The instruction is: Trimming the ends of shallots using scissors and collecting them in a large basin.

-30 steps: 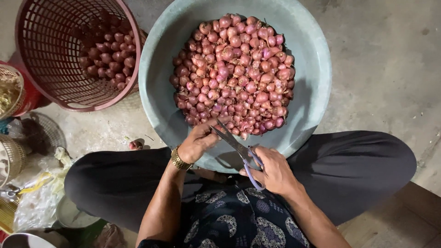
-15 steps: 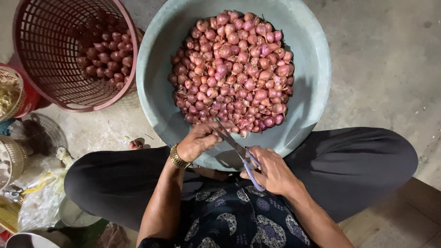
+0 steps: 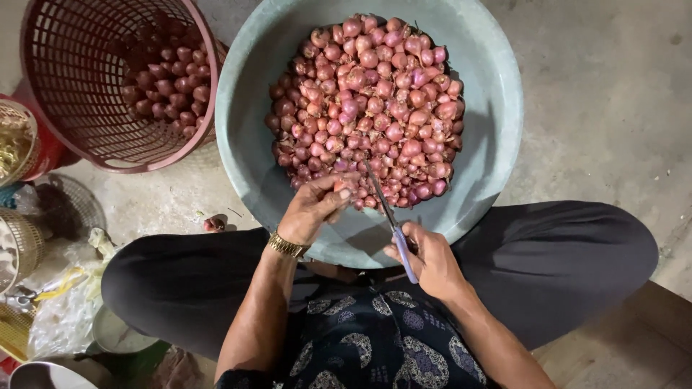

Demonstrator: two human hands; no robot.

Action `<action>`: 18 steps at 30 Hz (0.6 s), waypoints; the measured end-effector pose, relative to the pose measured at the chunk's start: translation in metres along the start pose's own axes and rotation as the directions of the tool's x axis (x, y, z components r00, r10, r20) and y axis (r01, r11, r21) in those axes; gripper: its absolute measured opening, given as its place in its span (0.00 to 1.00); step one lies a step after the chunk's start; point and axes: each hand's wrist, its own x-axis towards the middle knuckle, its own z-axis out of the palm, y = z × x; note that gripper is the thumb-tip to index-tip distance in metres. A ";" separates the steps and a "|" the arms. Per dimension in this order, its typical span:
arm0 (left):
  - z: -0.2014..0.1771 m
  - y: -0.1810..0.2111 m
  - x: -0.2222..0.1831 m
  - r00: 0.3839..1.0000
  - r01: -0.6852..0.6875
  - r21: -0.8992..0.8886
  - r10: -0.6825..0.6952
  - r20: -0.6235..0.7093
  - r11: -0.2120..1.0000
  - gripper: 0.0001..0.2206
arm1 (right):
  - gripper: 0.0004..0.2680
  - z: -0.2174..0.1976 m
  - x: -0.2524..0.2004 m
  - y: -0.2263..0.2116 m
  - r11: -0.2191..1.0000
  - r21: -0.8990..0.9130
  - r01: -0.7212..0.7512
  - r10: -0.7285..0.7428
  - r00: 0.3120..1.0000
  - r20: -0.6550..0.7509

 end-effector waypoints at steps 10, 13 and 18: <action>-0.003 -0.018 0.015 0.996 0.006 -0.314 -0.034 -0.083 0.949 0.14 | 0.09 -0.001 0.004 -0.017 0.999 0.035 0.039 -0.038 0.999 -0.027; -0.007 -0.023 0.019 0.991 0.072 -0.298 -0.101 -0.085 0.952 0.17 | 0.11 0.000 0.003 -0.007 0.998 -0.036 0.051 -0.052 0.998 -0.032; 0.001 -0.025 0.020 0.987 0.104 -0.278 -0.134 -0.092 0.955 0.15 | 0.16 0.003 -0.002 0.010 0.975 -0.212 0.071 -0.073 0.997 -0.003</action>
